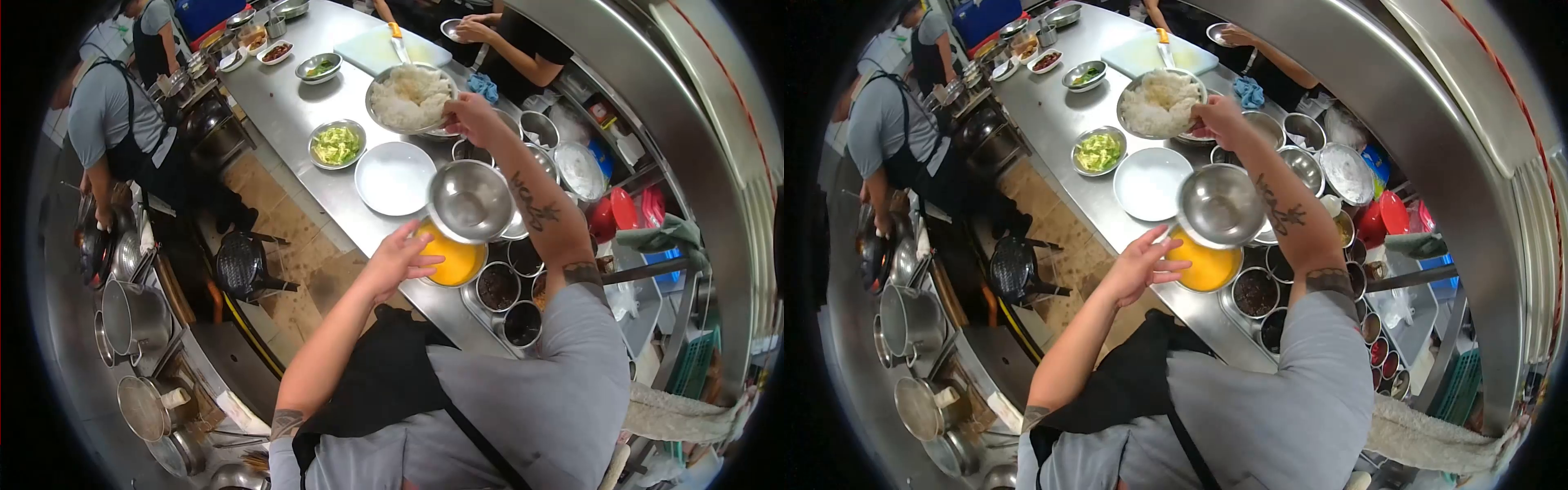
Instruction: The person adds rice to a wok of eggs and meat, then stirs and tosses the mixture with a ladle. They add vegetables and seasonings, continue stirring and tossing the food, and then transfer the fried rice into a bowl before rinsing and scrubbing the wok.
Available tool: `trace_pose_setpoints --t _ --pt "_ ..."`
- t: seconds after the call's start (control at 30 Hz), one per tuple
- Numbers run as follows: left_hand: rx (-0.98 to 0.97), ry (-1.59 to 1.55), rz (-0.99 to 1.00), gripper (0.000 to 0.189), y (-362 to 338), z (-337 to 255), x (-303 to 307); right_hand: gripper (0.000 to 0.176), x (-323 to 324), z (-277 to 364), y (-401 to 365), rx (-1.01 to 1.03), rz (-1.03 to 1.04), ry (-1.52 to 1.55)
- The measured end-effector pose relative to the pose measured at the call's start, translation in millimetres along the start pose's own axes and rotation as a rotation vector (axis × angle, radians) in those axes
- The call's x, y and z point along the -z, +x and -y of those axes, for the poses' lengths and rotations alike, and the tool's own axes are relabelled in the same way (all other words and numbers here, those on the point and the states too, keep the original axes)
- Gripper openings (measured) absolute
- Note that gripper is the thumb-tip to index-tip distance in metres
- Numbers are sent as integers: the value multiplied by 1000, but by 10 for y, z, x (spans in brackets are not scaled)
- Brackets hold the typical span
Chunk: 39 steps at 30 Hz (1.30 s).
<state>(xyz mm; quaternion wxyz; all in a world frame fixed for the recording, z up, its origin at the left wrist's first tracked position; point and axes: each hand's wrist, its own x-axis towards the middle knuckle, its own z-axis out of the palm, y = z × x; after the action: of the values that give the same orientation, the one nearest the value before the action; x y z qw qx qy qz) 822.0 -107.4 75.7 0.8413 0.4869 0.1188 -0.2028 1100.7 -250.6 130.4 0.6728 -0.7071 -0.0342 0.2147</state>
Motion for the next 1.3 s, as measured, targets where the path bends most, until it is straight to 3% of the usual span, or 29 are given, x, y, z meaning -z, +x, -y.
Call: trace_pose_setpoints --t 0.13,0.2,0.27,0.37,0.4,0.5,0.63,0.7,0.8,0.87,0.93,1.0,1.03,1.07,1.1,1.13,1.17,1.2,1.23,1.3 --pt "6 -94 118 59 -362 225 542 17 -304 174 -321 91 115 -49" --pt "-135 -155 -34 61 -805 357 904 21 -660 66 -506 122 221 -212" --pt "-290 -272 -169 63 -1281 475 1112 27 -1127 -249 -740 165 403 -115" --pt "-510 -461 -357 63 -2076 729 1182 24 -2045 -751 -1323 29 713 -101" --pt "-490 -466 -402 63 -2287 813 1181 23 -2360 -963 -1532 -35 863 -91" --pt "-528 -564 -720 61 -3216 1390 1093 21 -3375 -1374 -2336 -148 1168 -246" --pt "-804 -835 -1235 57 -4338 2274 720 18 -4597 -1788 -3621 -220 1647 -445" --pt "-849 -876 -1408 56 -4863 2588 512 13 -5055 -1949 -4295 -243 1850 -445" --pt "-980 -1016 -1743 54 -5444 2894 255 12 -5637 -1754 -5098 -302 2199 -632" --pt "-1000 -1018 -1910 50 -5861 3123 140 24 -6033 -1860 -5515 106 2189 -760" --pt "-863 -891 -2187 50 -6334 3204 5 35 -6315 -2013 -5982 1021 1936 -543" --pt "-662 -656 -2457 47 -6883 3385 -34 59 -6565 -2561 -6277 1270 1883 -446" --pt "-526 -481 -2664 39 -7160 3431 13 76 -6690 -2913 -6373 1282 1951 -646" --pt "-322 -285 -2798 27 -7488 3569 86 68 -6778 -3068 -6494 1026 2027 -865" --pt "-191 -145 -2821 18 -7799 3720 177 63 -6860 -3228 -6516 871 2014 -843" --pt "-116 -220 -2768 15 -8018 3564 243 58 -6921 -3329 -6546 719 1996 -815" --pt "371 364 -2858 14 -8256 3765 478 55 -6941 -3293 -6579 732 1965 -792" --pt "421 721 -2881 20 -8383 3759 699 52 -6889 -3193 -6587 744 1937 -773" --pt "518 736 -2844 25 -8445 3726 927 50 -6796 -3118 -6572 745 1910 -764" --pt "812 437 -2545 26 -8511 3804 1451 48 -6696 -2998 -6550 668 1881 -669"
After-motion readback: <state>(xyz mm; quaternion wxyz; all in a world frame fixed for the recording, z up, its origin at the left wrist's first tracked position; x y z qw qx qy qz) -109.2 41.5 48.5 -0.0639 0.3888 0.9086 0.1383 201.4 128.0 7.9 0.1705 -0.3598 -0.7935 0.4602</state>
